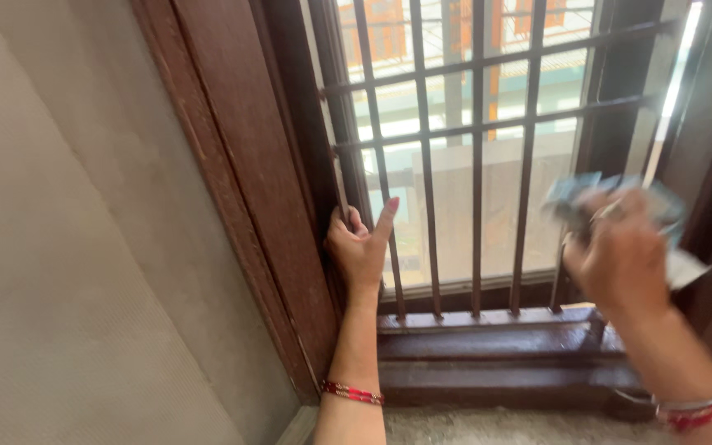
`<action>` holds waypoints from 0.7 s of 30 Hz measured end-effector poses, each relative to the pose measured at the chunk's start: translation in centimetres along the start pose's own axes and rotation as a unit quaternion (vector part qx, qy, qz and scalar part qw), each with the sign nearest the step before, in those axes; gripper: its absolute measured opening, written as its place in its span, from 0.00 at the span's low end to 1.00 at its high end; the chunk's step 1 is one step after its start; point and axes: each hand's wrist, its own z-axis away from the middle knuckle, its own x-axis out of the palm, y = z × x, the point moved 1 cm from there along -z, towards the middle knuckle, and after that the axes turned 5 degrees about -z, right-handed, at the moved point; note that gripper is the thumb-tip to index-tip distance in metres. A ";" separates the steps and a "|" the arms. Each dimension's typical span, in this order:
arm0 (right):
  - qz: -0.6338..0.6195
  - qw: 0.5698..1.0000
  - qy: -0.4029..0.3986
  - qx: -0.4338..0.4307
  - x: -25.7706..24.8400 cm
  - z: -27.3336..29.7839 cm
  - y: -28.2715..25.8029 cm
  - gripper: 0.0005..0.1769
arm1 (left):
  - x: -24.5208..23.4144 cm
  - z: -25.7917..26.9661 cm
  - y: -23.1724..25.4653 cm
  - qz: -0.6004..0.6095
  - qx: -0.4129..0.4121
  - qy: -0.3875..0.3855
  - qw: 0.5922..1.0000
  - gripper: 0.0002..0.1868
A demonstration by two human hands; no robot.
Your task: The person wipes a window with a cloth, moving the cloth across the glass and along the metal frame. The person repeatedly wipes the same sections of the window and frame throughout the clip.
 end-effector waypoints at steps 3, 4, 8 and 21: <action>0.009 0.995 -0.048 -0.084 1.3 5.3 0.1 0.19 | -0.2 0.1 -0.2 -0.078 -0.098 0.005 0.992 0.28; 0.015 0.989 -0.140 -0.045 1.6 6.5 -0.2 0.17 | -0.3 0.1 -0.1 -0.102 -0.123 0.004 0.987 0.29; -0.061 0.928 -0.355 0.092 -0.4 5.7 -1.8 0.13 | -0.5 0.4 0.1 -0.108 -0.147 0.004 0.983 0.31; -0.030 0.993 0.025 -0.108 1.2 -0.1 -4.7 0.35 | -0.5 0.2 1.2 -0.127 -0.121 -0.003 0.985 0.30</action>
